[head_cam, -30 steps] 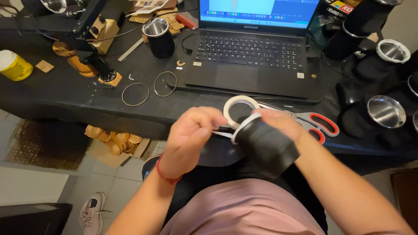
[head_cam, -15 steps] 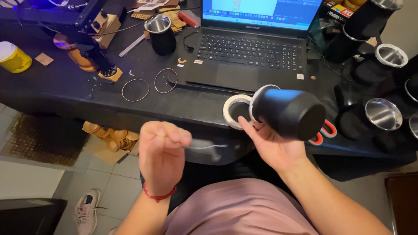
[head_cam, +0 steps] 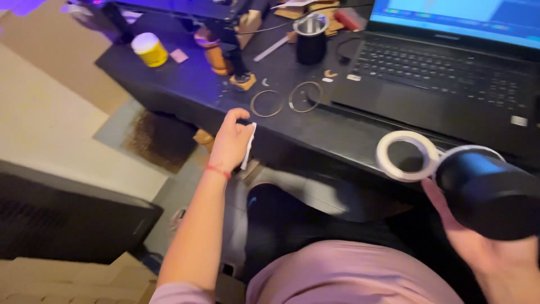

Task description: The person applies white tape to the rims of several black cups. They peel tape from a roll, wrap it around the cup edges, and use scissors to cut the tape. The person handles multiple cups and pieces of tape throughout the process.

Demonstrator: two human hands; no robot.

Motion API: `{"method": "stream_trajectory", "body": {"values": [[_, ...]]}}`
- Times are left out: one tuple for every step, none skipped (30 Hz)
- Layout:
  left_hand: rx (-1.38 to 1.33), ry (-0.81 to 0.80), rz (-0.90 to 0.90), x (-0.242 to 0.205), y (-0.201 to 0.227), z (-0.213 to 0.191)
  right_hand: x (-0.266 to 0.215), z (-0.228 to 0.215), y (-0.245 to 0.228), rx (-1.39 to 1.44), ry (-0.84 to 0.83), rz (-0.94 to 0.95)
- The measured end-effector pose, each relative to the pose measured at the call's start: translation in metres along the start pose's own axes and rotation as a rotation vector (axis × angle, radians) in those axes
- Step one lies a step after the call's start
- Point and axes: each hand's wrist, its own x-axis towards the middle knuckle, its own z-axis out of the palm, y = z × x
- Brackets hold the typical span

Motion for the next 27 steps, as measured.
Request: {"method": "stream_trajectory", "body": {"values": [[0.064,-0.016,-0.047,0.009,0.000,-0.006,0.001,-0.010,0.003,-0.009,0.003,-0.044],[0.070,-0.006,-0.051,0.011,0.005,-0.013,0.008,-0.024,0.007,-0.006,-0.004,-0.034],[0.124,-0.037,-0.084,0.015,0.011,-0.018,0.014,-0.039,0.011,0.303,-0.052,0.042],[0.177,-0.068,-0.118,0.018,0.018,-0.023,0.021,-0.055,0.015,0.612,-0.092,0.125],[0.182,-0.067,-0.120,0.022,0.020,-0.024,0.022,-0.057,0.020,0.616,-0.091,0.129],[0.198,-0.082,-0.165,0.026,0.023,-0.025,0.023,-0.060,0.025,0.605,-0.125,0.143],[0.213,-0.098,-0.210,0.030,0.025,-0.025,0.024,-0.063,0.029,0.594,-0.158,0.156],[0.217,-0.099,-0.211,0.036,0.019,-0.024,0.024,-0.066,0.033,0.597,-0.156,0.158],[0.242,-0.117,-0.191,0.043,0.014,-0.023,0.025,-0.067,0.036,0.579,-0.208,0.175],[0.266,-0.136,-0.172,0.050,0.008,-0.023,0.025,-0.069,0.039,0.561,-0.261,0.191],[0.268,-0.137,-0.171,0.051,0.011,-0.024,0.026,-0.071,0.041,0.563,-0.260,0.190],[0.300,-0.153,-0.181,0.052,0.014,-0.024,0.027,-0.072,0.043,0.544,-0.312,0.205],[0.329,-0.171,-0.190,0.053,0.017,-0.024,0.027,-0.074,0.044,0.524,-0.363,0.216],[0.330,-0.174,-0.188,0.052,0.020,-0.025,0.028,-0.076,0.045,0.525,-0.362,0.214],[0.386,-0.169,-0.192,0.051,0.022,-0.026,0.028,-0.078,0.046,0.504,-0.411,0.226],[0.441,-0.164,-0.196,0.050,0.025,-0.026,0.028,-0.081,0.047,0.483,-0.460,0.239],[0.442,-0.171,-0.195,0.053,0.012,-0.029,0.028,-0.084,0.049,0.483,-0.454,0.235],[0.593,-0.079,-0.132,0.057,0.000,-0.030,0.029,-0.088,0.050,0.462,-0.500,0.246],[0.733,0.001,-0.054,0.063,-0.011,-0.021,0.028,-0.098,0.047,0.437,-0.536,0.240],[0.726,-0.020,-0.040,0.049,0.000,-0.025,0.031,-0.087,0.053,0.433,-0.519,0.221],[0.706,0.103,-0.079,0.039,0.013,-0.021,0.030,-0.080,0.053,0.099,-0.272,0.107],[0.683,0.224,-0.121,0.030,0.027,-0.019,0.030,-0.073,0.052,-0.223,-0.009,0.023],[0.666,0.191,-0.085,0.012,0.031,-0.001,0.036,-0.075,0.055,-0.219,0.027,-0.012],[0.480,0.258,0.242,-0.006,0.033,0.014,0.042,-0.077,0.058,-0.384,-0.166,-0.116],[0.291,0.332,0.539,-0.032,0.033,0.022,0.048,-0.077,0.064,-0.553,-0.375,-0.192],[0.280,0.313,0.549,-0.051,0.047,0.038,0.035,-0.056,0.043,-0.553,-0.353,-0.201],[0.208,0.082,0.680,-0.071,0.058,0.048,0.023,-0.029,0.026,-0.642,-0.654,-0.400]]}}
